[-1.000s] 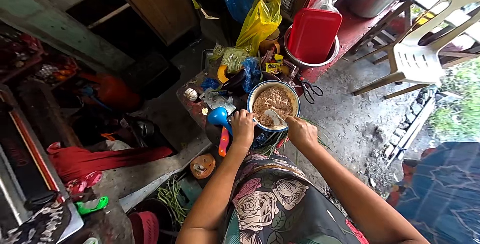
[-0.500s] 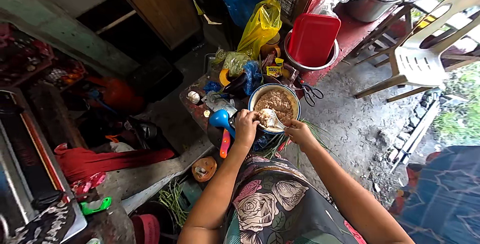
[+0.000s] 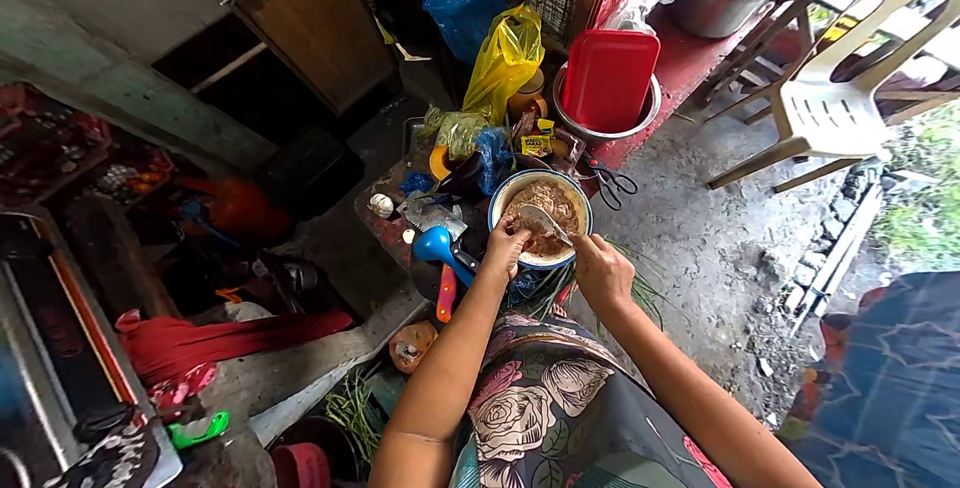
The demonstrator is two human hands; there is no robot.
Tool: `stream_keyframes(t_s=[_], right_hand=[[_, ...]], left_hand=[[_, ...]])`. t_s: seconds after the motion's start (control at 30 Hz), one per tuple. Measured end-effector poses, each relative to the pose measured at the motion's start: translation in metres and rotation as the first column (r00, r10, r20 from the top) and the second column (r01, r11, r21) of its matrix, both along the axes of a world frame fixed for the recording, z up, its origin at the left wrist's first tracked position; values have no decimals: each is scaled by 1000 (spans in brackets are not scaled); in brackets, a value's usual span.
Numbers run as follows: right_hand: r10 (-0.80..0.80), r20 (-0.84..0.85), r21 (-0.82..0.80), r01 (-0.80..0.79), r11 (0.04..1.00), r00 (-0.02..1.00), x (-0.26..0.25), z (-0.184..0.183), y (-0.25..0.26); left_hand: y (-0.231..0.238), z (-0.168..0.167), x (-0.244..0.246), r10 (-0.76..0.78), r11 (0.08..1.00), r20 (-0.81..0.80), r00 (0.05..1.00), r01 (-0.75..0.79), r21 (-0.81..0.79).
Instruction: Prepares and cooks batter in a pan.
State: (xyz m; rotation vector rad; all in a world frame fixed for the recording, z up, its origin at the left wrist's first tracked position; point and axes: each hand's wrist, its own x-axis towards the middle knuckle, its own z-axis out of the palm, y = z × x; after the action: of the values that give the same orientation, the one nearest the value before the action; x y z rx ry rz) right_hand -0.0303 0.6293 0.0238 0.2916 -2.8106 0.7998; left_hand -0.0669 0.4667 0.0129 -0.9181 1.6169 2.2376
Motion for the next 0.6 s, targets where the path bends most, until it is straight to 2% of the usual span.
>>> stream_keyframes(t_s=[0.07, 0.2, 0.33, 0.6], right_hand=[[-13, -8, -27, 13, 1000, 1000, 1, 2, 2], [-29, 124, -115, 43, 992, 992, 9, 18, 5], [-19, 125, -183, 42, 982, 992, 25, 15, 4], [33, 270, -194, 21, 981, 962, 35, 7, -5]], left_hand=[[2, 1, -2, 17, 999, 12, 1000, -17, 50], [3, 6, -5, 87, 980, 29, 996, -91, 180], [6, 8, -4, 140, 979, -29, 990, -134, 151], [13, 4, -2, 137, 989, -26, 990, -135, 53]])
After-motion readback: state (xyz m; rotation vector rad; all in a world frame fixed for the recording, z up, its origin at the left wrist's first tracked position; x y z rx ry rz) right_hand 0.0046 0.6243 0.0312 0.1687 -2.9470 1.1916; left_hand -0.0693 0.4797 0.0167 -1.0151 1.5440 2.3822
